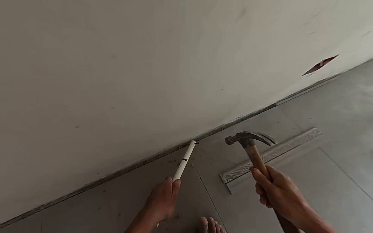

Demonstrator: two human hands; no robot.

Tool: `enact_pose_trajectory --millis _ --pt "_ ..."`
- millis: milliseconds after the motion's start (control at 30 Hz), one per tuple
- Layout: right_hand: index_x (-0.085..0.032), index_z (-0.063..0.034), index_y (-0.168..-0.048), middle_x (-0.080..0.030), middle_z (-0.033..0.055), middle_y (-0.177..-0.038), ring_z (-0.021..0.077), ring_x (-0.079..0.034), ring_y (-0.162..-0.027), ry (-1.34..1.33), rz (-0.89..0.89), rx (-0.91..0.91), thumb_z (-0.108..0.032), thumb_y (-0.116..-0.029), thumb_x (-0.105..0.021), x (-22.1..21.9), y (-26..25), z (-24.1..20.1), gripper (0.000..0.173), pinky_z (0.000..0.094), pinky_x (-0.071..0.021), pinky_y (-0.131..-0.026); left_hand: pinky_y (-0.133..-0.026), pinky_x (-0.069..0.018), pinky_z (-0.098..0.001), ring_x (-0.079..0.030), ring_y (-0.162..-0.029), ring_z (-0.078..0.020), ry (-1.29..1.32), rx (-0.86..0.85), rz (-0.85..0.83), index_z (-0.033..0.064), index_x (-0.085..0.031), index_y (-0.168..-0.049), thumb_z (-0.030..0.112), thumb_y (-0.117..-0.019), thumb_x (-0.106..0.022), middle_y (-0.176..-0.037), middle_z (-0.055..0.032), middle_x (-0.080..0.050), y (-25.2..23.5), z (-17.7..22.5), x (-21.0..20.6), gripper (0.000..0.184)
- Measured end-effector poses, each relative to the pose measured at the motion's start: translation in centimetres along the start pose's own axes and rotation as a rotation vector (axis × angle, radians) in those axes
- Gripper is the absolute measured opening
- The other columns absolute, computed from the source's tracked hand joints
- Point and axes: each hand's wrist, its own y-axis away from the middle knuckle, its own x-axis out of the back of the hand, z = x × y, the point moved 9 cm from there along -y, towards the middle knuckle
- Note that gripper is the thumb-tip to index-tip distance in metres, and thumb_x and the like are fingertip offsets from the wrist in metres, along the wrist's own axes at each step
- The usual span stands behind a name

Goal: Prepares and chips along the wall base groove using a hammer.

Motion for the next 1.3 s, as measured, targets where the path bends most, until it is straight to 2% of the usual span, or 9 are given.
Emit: enact_pose_trajectory --millis 200,367,500,567,700,833,1000,1133,1300 --pt "-0.058 -0.0039 -0.121 -0.058 0.0010 -0.061 0.0154 -0.058 -0.044 -0.265 -0.017 0.065 -0.044 -0.1019 -0.048 -4.8 -3.0 2.2 0.045 0.0321 -0.0537 -0.040 -0.073 -0.0542 -0.0491 -0.065 -0.079 -0.0303 0.024 0.069 0.048 0.0061 -0.055 -0.119 0.052 -0.1101 -0.030 -0.085 -0.0130 -0.060 -0.2 1.5 -1.7 0.053" --pt "-0.057 -0.0008 -0.118 -0.057 0.0015 -0.056 0.0162 -0.057 -0.040 -0.465 0.059 0.071 -0.034 -0.1058 -0.041 -7.4 -3.5 2.2 0.039 0.0333 -0.0533 -0.037 -0.072 -0.0542 -0.0488 -0.065 -0.079 -0.0300 0.052 0.136 0.056 0.0075 -0.055 -0.121 0.052 -0.1102 -0.031 -0.085 -0.0127 -0.061 -0.8 1.9 -2.4 0.052" --pt "-0.056 -0.0024 -0.117 -0.054 0.0040 -0.056 0.0178 -0.056 -0.040 -0.449 -0.127 -0.055 -0.036 -0.1066 -0.043 -10.5 -4.7 3.1 0.038 0.0340 -0.0524 -0.038 -0.071 -0.0537 -0.0467 -0.064 -0.076 -0.0284 0.116 0.158 0.058 0.0075 -0.055 -0.118 0.052 -0.1100 -0.031 -0.082 -0.0114 -0.059 -0.8 2.5 -3.3 0.051" --pt "-0.056 -0.0028 -0.117 -0.054 0.0028 -0.056 0.0164 -0.055 -0.040 -0.428 -0.131 -0.033 -0.037 -0.1062 -0.044 -9.6 -5.1 2.6 0.038 0.0328 -0.0519 -0.037 -0.069 -0.0530 -0.0460 -0.063 -0.075 -0.0278 0.155 0.151 0.064 0.0071 -0.056 -0.116 0.051 -0.1104 -0.032 -0.081 -0.0110 -0.058 -1.0 2.7 -3.2 0.050" --pt "-0.056 -0.0031 -0.111 -0.054 -0.0008 -0.054 0.0146 -0.055 -0.038 -0.427 0.049 0.104 -0.032 -0.1060 -0.042 -7.4 -4.8 0.6 0.033 0.0328 -0.0527 -0.036 -0.068 -0.0525 -0.0465 -0.062 -0.074 -0.0276 0.184 0.156 0.059 0.0071 -0.056 -0.116 0.050 -0.1105 -0.031 -0.080 -0.0109 -0.057 -0.8 2.8 -3.3 0.050" --pt "-0.055 -0.0070 -0.110 -0.055 0.0042 -0.058 0.0183 -0.057 -0.042 -0.295 -0.217 -0.109 -0.039 -0.1066 -0.046 -8.9 -5.9 1.9 0.033 0.0343 -0.0531 -0.040 -0.071 -0.0537 -0.0472 -0.065 -0.077 -0.0293 0.166 0.180 0.079 0.0051 -0.057 -0.117 0.049 -0.1106 -0.033 -0.082 -0.0129 -0.060 -0.3 3.8 -3.5 0.050" --pt "-0.056 -0.0031 -0.112 -0.055 0.0023 -0.053 0.0166 -0.056 -0.038 -0.387 -0.039 0.018 -0.034 -0.1063 -0.042 -7.9 -5.4 0.7 0.035 0.0335 -0.0528 -0.036 -0.072 -0.0542 -0.0472 -0.065 -0.078 -0.0290 0.195 0.199 0.078 0.0068 -0.056 -0.120 0.049 -0.1105 -0.033 -0.084 -0.0123 -0.061 0.0 3.7 -3.7 0.050" --pt "-0.056 -0.0067 -0.112 -0.055 0.0054 -0.059 0.0189 -0.057 -0.042 -0.266 -0.269 -0.133 -0.040 -0.1080 -0.044 -9.6 -6.0 1.5 0.036 0.0348 -0.0530 -0.040 -0.074 -0.0547 -0.0487 -0.067 -0.082 -0.0312 0.170 0.230 0.091 0.0043 -0.058 -0.119 0.048 -0.1106 -0.034 -0.086 -0.0145 -0.064 0.4 3.6 -3.7 0.051" --pt "-0.057 -0.0051 -0.115 -0.056 0.0040 -0.056 0.0179 -0.057 -0.040 -0.359 -0.092 -0.043 -0.039 -0.1070 -0.041 -7.2 -5.1 1.2 0.039 0.0339 -0.0533 -0.037 -0.069 -0.0537 -0.0463 -0.064 -0.076 -0.0290 0.169 0.192 0.078 0.0055 -0.058 -0.116 0.049 -0.1105 -0.034 -0.081 -0.0122 -0.061 0.6 3.0 -3.7 0.049"
